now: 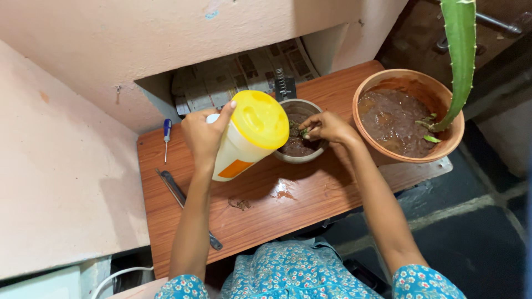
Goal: The person waters a small potted plant and a larger potted cactus using a yellow pitcher. They pour water into the soil of both pots and use their hands to adjust the soil and the plants. The person also picks up a utility knife and a screwdriver from the table.
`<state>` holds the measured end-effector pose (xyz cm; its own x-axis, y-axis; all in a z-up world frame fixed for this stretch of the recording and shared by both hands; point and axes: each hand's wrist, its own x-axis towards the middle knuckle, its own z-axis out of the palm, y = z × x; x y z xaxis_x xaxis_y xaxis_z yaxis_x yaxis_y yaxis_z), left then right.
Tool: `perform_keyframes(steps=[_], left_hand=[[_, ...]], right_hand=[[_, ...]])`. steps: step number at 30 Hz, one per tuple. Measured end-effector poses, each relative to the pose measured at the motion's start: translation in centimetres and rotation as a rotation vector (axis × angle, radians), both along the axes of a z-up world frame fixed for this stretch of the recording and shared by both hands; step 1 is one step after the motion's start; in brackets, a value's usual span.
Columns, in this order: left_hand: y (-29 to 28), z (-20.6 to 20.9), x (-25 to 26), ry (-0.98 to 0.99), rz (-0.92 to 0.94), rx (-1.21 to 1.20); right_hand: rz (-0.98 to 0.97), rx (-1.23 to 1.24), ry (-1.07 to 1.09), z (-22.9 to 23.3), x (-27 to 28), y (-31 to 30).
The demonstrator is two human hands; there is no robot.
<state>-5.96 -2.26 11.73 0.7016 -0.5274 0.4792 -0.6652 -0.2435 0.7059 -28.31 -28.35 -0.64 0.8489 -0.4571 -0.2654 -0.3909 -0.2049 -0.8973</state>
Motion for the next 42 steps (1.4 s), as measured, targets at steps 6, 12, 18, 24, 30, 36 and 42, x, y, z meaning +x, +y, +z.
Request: perform_keyframes(steps=[6,12,18,24,30,36,42], left_hand=[[-2.1,2.9,-2.1,0.002,-0.036,0.103],[-3.7,4.5,-3.4,-0.039,-0.014,0.169],[-4.3,5.0,-4.2,0.003,-0.028,0.202],[-4.6,4.8,-4.3,-0.015,-0.019,0.177],[-4.3,4.1,-3.6,-0.052,0.029,0.208],[-3.0,1.5,-1.3,0.0,0.013,0.032],[-1.2,-1.0,0.7,0.157,-0.066,-0.149]], right_hand=[[-0.165,0.242,-0.087,-0.4,0.4,0.4],[-0.113,0.271,-0.11,-1.6,0.2,-0.8],[-0.087,0.234,-0.137,-1.3,0.4,-0.5],[-0.108,0.269,-0.121,-1.1,0.8,-0.4],[-0.015,0.18,-0.125,-1.0,0.7,-0.5],[-0.204,0.048,-0.062,0.0,0.9,0.9],[-0.267,-0.338,0.082,2.7,-0.3,1.6]])
